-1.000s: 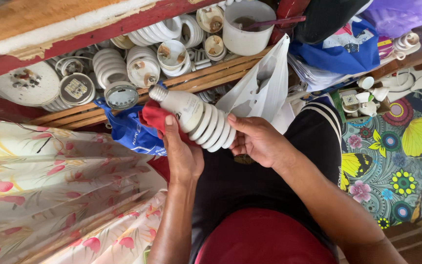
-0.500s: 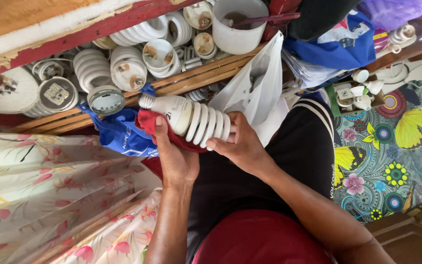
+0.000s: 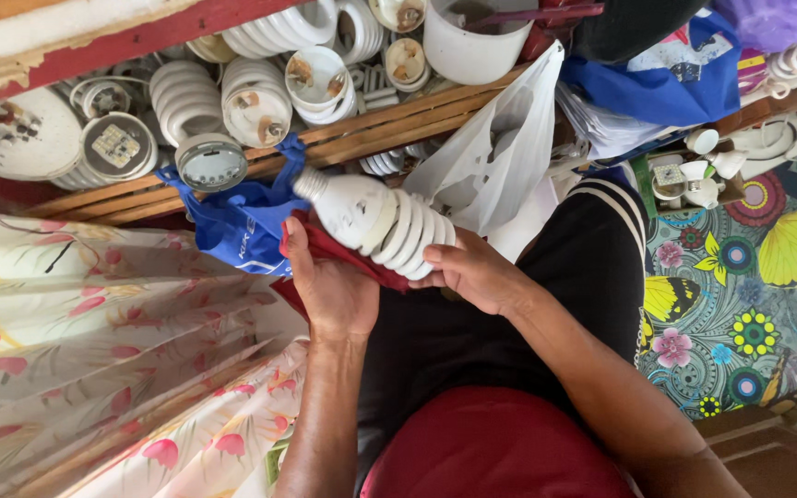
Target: The person cleans a spiral CFL light bulb using a red cloth and a small brush. They wipe the bulb's surface and base, then use the brush to clean the spiral grooves. The person handles the bulb carefully, rotating it to access different areas.
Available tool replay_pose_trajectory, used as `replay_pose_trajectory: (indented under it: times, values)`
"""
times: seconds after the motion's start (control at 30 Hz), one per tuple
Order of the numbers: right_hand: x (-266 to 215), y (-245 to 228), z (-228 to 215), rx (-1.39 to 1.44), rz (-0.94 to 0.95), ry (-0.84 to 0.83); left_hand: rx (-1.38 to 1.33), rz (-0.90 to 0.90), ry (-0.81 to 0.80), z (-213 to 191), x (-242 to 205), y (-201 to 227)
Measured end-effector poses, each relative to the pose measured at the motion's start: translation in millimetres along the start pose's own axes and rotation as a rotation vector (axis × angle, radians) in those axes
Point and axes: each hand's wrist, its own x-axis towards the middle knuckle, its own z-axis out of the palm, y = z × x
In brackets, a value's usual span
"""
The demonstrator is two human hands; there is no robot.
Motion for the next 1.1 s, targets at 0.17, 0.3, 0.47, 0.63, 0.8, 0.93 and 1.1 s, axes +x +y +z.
replay_pose_trajectory:
  times: [0.17,0.3,0.47,0.63,0.8,0.93,1.1]
  values:
    - [-1,7,-7,0.121,0.042,-0.073,0.017,-0.007,-0.036,-4,-1,-1]
    - [-3,3,-4,0.134,0.02,-0.086,0.03,-0.014,-0.054,-6,-6,2]
    - [-12,-12,22,0.196,-0.019,-0.066,0.024,-0.004,-0.065,5,-18,3]
    - [-3,23,-8,0.24,0.016,-0.085,0.032,0.016,-0.091,7,-20,1]
    - [-10,5,-6,0.244,-0.018,-0.103,0.133,0.012,-0.125,6,-20,6]
    - [-12,-12,-9,0.257,-0.042,-0.123,0.108,-0.013,-0.132,-12,-14,15]
    - [-12,-41,-13,0.231,-0.175,-0.174,-0.071,-0.249,-0.027,-39,0,31]
